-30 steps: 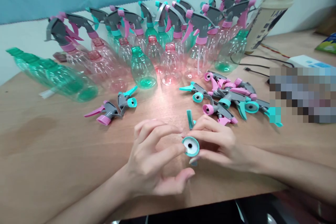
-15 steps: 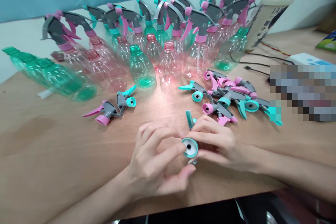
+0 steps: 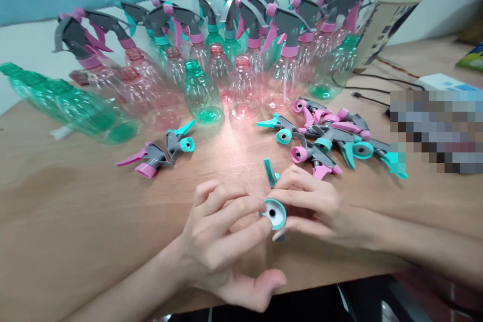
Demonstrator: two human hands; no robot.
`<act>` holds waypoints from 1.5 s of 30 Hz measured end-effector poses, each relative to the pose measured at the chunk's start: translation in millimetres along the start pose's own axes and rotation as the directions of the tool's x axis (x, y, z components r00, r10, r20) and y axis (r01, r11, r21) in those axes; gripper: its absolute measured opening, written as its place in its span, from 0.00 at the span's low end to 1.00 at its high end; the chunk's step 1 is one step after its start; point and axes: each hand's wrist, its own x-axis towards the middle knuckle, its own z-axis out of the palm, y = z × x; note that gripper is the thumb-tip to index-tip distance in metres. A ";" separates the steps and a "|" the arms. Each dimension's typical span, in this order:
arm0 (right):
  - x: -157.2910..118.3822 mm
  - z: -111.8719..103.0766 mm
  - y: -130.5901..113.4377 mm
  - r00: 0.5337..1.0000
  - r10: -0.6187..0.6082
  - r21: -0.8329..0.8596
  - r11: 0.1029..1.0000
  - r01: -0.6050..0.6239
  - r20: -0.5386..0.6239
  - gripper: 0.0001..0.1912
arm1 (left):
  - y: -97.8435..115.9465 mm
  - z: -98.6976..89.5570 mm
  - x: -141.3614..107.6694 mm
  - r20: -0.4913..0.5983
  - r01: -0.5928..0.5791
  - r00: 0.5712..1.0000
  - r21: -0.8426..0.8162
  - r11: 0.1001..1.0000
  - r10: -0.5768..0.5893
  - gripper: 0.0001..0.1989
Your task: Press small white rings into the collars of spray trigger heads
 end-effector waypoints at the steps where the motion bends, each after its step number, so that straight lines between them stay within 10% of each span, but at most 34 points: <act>1: -0.4 0.2 0.1 1.000 -0.011 0.000 1.000 0.011 0.008 0.14 | 0.7 -0.6 -0.1 -0.017 -0.001 1.000 0.013 1.000 0.001 0.15; 32: -1.1 -2.1 0.5 0.996 -0.076 -0.027 0.997 0.075 -0.037 0.14 | 1.0 0.3 -0.9 0.033 -0.108 0.994 0.097 0.989 0.105 0.15; 45: -0.8 -1.1 8.0 0.993 -0.107 -0.064 0.992 0.104 -0.043 0.10 | 10.2 0.7 1.9 0.147 0.020 0.989 0.085 0.996 -0.032 0.18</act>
